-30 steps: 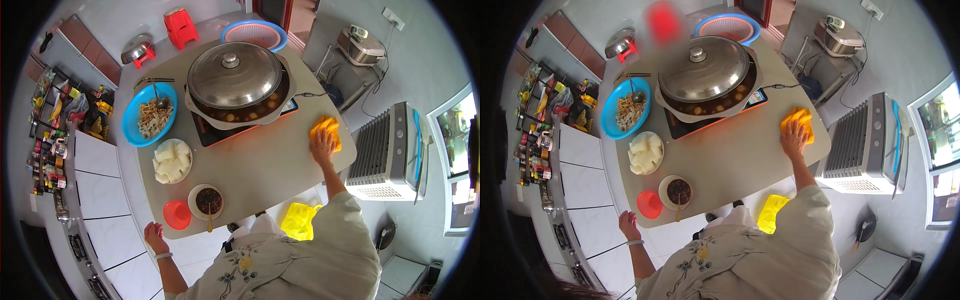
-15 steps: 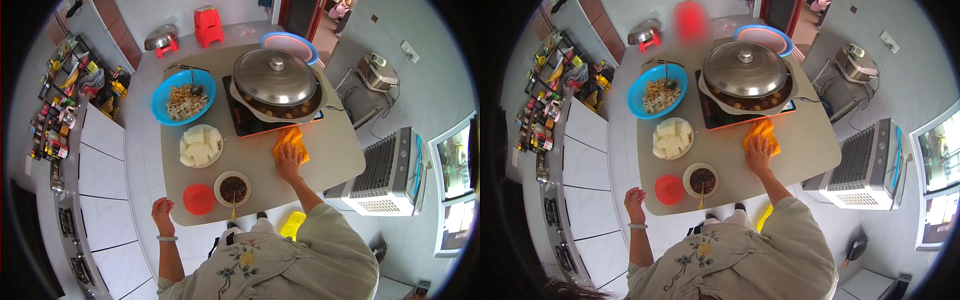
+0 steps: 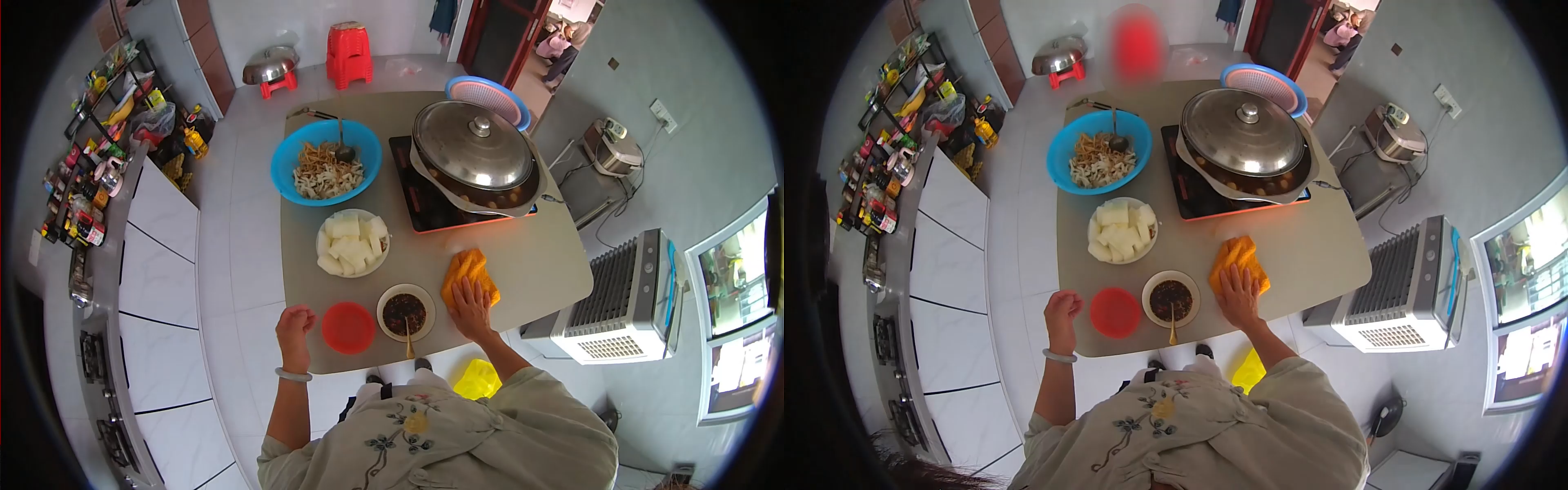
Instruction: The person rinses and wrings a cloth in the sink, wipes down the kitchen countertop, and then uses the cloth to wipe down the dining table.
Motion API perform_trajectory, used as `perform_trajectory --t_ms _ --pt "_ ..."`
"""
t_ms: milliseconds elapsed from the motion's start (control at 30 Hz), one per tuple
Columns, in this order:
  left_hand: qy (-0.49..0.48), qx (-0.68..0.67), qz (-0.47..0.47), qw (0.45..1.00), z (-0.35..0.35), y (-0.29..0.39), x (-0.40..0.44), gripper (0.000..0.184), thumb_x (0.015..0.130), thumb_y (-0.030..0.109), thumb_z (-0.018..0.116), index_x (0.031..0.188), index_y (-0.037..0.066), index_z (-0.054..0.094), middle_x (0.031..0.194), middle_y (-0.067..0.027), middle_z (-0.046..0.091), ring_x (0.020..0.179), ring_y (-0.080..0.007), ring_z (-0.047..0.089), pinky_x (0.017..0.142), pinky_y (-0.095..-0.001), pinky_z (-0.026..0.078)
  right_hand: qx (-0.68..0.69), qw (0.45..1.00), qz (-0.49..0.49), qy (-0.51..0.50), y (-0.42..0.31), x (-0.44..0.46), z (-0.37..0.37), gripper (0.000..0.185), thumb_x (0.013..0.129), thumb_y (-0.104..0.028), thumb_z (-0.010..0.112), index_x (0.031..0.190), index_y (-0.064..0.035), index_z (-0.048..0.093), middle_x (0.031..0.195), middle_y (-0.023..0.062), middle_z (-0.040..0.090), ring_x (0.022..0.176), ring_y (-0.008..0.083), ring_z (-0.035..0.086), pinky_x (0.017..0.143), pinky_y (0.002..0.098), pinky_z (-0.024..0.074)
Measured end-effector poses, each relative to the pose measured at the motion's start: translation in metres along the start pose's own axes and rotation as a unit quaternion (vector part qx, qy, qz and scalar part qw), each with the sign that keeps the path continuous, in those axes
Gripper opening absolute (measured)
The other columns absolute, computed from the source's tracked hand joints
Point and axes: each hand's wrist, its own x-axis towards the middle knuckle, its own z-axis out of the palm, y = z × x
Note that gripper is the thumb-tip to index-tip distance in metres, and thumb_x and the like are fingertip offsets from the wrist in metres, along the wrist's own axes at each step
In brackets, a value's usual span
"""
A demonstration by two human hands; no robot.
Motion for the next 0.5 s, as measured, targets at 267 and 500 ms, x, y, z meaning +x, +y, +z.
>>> perform_trajectory --t_ms 267,500 --pt "-0.102 -0.040 -0.038 0.993 0.042 0.020 0.010 0.012 0.086 0.015 0.053 0.092 0.005 0.056 0.084 -0.0048 0.059 0.076 -0.0164 0.059 0.072 -0.0293 0.047 0.073 0.993 0.029 -0.085 0.012 0.003 -0.004 0.062 0.080 -0.032 0.059 0.135 -0.0184 0.033 0.146 0.0118 0.018 0.134 0.0367 0.013 0.104 0.0554 0.0113" --pt "-0.168 -0.070 -0.138 0.974 0.100 0.033 0.037 0.015 0.086 0.015 0.051 0.094 0.004 0.055 0.088 -0.0080 0.059 0.083 -0.0203 0.059 0.076 -0.0324 0.047 0.620 0.750 0.210 -0.098 0.084 0.038 -0.030 0.053 0.086 -0.018 0.053 0.134 -0.0044 0.033 0.134 0.0139 0.039 0.118 0.0283 0.044 0.094 0.0453 0.0375"
